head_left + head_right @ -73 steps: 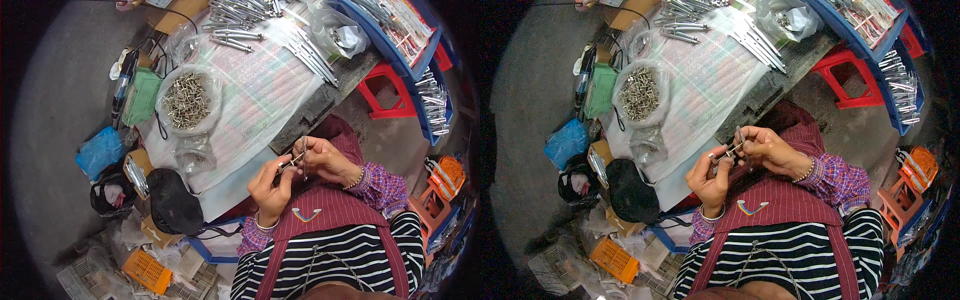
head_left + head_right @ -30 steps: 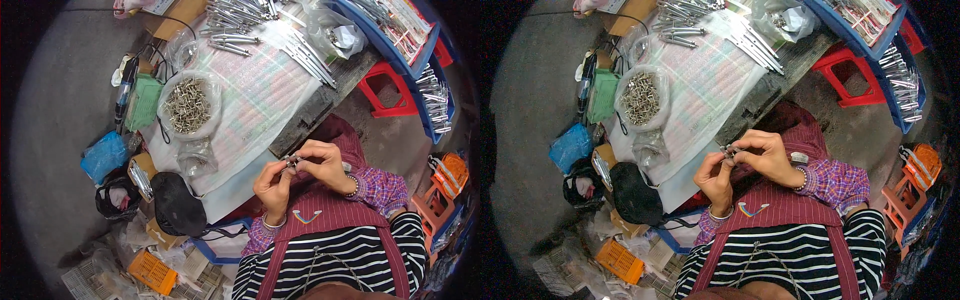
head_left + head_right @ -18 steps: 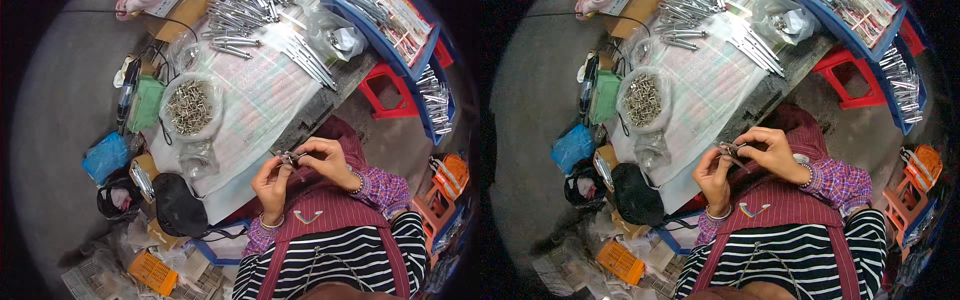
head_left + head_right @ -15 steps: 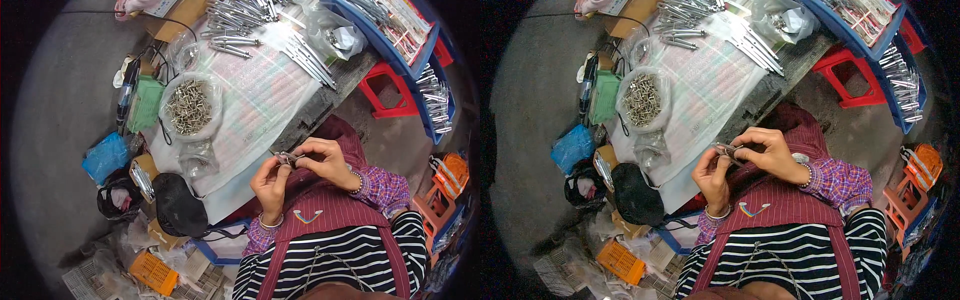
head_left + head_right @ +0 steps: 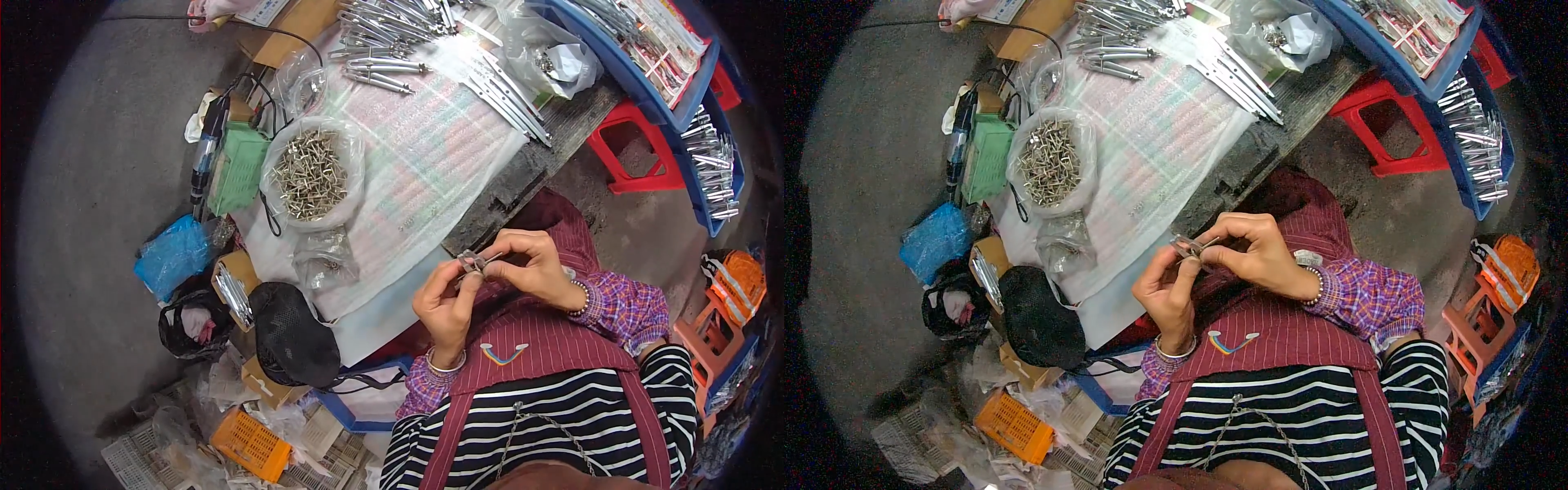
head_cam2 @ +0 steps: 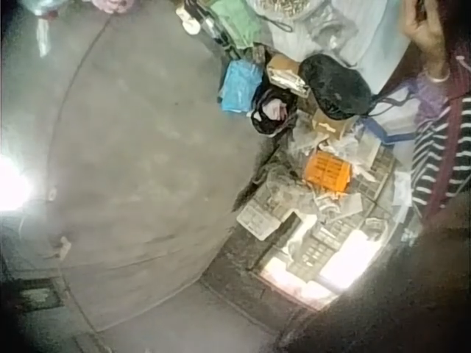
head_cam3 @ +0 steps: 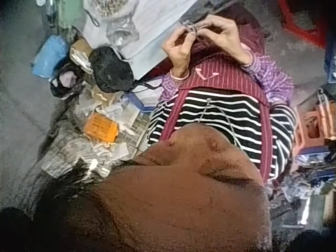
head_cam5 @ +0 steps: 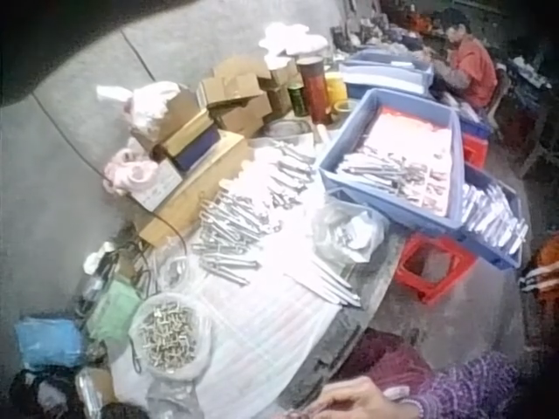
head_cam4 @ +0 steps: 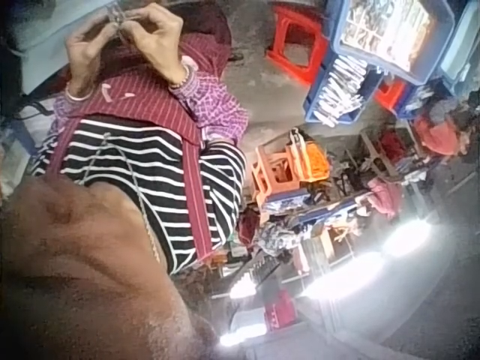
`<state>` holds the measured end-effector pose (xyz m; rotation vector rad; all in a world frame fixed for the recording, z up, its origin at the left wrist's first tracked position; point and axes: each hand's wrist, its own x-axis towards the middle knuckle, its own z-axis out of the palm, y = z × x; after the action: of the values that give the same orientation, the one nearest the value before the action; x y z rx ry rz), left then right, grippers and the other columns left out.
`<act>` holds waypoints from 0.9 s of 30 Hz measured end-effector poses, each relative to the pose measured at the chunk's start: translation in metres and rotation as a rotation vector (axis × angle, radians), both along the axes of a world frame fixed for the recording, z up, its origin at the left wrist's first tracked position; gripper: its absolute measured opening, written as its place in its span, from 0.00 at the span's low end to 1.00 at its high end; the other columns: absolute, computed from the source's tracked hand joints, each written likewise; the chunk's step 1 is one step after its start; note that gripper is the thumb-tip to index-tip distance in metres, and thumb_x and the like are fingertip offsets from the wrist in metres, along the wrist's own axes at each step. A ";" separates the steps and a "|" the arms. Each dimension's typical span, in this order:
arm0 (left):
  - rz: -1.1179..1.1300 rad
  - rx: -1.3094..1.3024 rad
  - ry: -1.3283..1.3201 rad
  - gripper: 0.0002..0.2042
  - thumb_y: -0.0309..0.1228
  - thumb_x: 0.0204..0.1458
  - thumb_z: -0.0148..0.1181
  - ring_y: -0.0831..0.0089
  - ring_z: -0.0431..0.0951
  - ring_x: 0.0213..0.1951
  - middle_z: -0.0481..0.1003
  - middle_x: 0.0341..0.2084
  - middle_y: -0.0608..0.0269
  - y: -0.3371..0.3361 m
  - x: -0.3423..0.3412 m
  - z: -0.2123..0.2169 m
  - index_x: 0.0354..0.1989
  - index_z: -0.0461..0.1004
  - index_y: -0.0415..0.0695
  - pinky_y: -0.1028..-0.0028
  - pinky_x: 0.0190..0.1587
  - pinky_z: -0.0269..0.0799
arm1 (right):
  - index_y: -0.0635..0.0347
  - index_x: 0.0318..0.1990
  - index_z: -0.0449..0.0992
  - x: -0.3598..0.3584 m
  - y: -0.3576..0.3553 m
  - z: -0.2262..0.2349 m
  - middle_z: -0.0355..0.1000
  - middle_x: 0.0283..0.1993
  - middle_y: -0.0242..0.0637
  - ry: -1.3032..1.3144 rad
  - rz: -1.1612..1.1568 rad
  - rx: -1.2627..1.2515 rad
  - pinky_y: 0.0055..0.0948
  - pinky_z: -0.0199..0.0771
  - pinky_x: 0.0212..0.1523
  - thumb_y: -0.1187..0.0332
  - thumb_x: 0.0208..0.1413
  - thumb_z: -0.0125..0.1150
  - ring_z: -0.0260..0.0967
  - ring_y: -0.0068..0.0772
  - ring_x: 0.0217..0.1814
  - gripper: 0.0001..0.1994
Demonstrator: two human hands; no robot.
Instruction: Assembling small metal components by inserting metal pins into sleeves at a workbench.
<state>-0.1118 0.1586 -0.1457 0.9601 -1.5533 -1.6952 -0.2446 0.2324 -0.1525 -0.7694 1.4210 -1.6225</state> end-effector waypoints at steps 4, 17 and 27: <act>0.024 0.089 -0.012 0.09 0.17 0.45 0.59 0.80 0.72 0.32 0.73 0.30 0.63 -0.001 -0.001 0.003 0.36 0.73 0.32 0.82 0.35 0.68 | 0.66 0.33 0.75 0.003 0.000 -0.004 0.71 0.28 0.29 -0.217 0.031 0.062 0.15 0.64 0.27 0.75 0.46 0.61 0.65 0.14 0.28 0.06; 0.066 0.249 0.027 0.09 0.19 0.47 0.58 0.79 0.73 0.31 0.74 0.29 0.62 -0.003 0.003 0.006 0.37 0.72 0.31 0.82 0.34 0.69 | 0.67 0.34 0.73 0.005 -0.001 -0.002 0.71 0.31 0.31 -0.131 0.064 0.018 0.17 0.68 0.31 0.77 0.44 0.61 0.67 0.16 0.32 0.08; -0.211 0.455 -0.014 0.06 0.19 0.43 0.52 0.80 0.70 0.22 0.73 0.23 0.60 -0.003 0.009 0.041 0.30 0.72 0.31 0.83 0.24 0.64 | 0.62 0.32 0.72 -0.023 0.001 -0.005 0.69 0.35 0.40 0.718 -0.023 -0.288 0.35 0.69 0.42 0.83 0.32 0.59 0.68 0.42 0.41 0.14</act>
<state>-0.1025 0.1555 -0.1044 1.0552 -1.3393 -2.2578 -0.2675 0.2333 -0.1576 -1.6259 1.6833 -1.6653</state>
